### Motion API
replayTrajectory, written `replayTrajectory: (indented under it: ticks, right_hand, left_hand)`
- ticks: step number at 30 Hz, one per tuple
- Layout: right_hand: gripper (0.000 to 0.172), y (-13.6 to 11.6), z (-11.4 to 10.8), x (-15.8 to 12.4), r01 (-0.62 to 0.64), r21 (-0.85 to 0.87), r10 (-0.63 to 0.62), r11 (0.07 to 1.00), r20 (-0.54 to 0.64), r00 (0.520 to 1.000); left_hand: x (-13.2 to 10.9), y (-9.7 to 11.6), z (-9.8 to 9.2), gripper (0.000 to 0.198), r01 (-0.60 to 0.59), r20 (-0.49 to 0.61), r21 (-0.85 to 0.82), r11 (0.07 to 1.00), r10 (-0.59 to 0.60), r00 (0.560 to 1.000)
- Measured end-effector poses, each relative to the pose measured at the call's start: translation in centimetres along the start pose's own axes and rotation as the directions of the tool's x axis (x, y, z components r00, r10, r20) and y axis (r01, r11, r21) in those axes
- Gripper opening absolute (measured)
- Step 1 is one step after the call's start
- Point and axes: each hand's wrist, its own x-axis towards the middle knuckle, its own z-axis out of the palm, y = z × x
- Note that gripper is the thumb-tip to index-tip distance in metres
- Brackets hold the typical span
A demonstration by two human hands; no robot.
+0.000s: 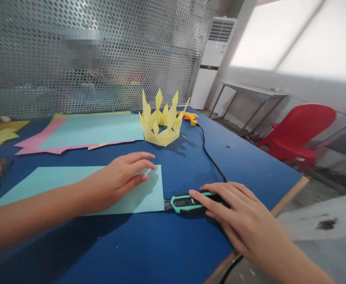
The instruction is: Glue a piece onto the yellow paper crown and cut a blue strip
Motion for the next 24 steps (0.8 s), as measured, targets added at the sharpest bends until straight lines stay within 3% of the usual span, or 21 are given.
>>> replayTrajectory:
  ticks: [5,24]
  right_hand:
    - [0.040,-0.1,-0.2,0.5,-0.004,0.025,0.005,1.000,-0.032,0.999]
    - [0.043,0.0,0.9,-1.2,0.008,0.012,-0.008,1.000,-0.028,1.000]
  left_hand:
    - [-1.6,-1.8,0.6,0.046,-0.109,0.168,-0.029,0.994,0.112,0.979]
    - [-1.6,-1.4,0.4,0.048,-0.101,0.261,0.073,0.992,0.079,0.962]
